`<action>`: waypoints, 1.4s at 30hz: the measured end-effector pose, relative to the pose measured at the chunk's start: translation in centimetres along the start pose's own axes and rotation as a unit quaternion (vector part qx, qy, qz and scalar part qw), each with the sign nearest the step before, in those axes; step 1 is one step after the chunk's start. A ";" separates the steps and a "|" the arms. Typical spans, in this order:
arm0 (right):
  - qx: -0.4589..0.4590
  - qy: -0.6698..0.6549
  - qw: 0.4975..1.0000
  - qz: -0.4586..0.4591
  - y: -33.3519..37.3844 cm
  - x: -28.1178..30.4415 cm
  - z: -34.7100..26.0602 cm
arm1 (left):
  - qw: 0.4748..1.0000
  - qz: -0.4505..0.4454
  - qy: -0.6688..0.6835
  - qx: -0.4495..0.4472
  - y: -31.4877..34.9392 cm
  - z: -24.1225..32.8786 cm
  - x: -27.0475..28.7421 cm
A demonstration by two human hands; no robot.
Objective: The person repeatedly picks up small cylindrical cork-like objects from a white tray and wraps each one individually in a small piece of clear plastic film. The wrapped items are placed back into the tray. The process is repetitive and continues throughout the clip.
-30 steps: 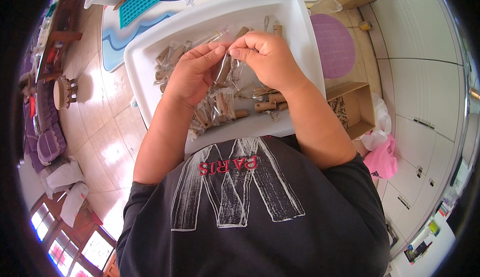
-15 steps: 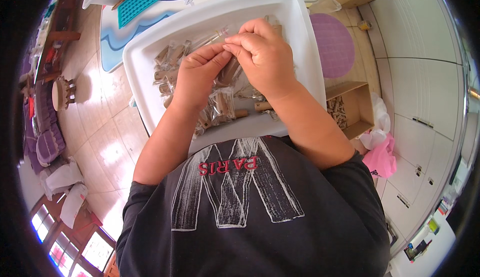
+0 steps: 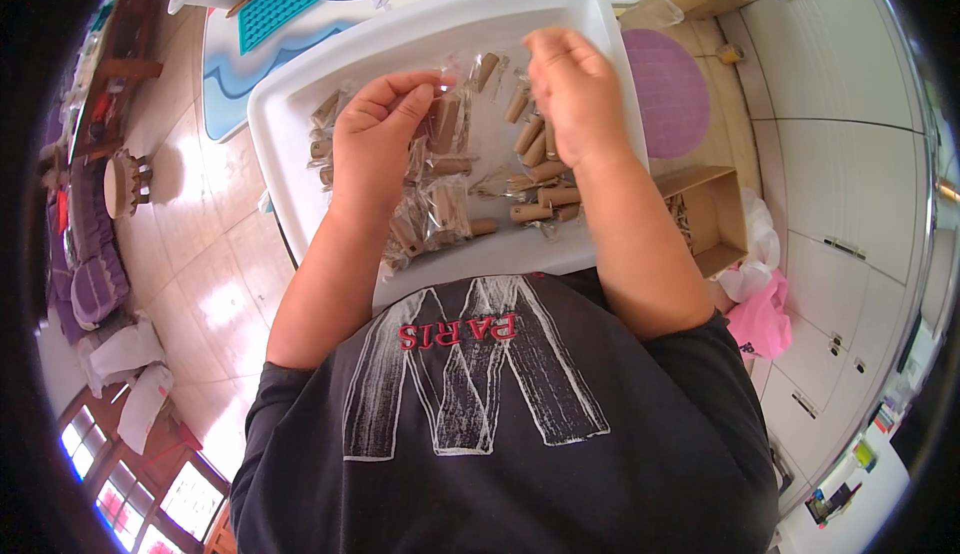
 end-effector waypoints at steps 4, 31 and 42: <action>-0.024 0.097 0.992 -0.079 0.9 -1.9 1.0 | 0.999 -0.010 -0.032 0.010 -0.1 0.2 0.4; 0.026 0.053 0.998 -0.017 0.0 0.1 -0.5 | 0.954 0.091 -0.273 -0.083 -0.6 2.9 3.6; 0.017 -0.165 0.985 -0.036 -0.2 0.6 -1.2 | 0.693 0.005 -0.664 -0.282 -2.3 -0.5 -3.7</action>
Point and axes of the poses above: each hand's wrist, its own y-axis away from the middle knuckle, its own x-axis out of the back of the hand, z = x × y, the point moved 4 cm from there along -y, towards the middle knuckle, and after that the axes turned 6 degrees about -y, right-handed, at the moved point
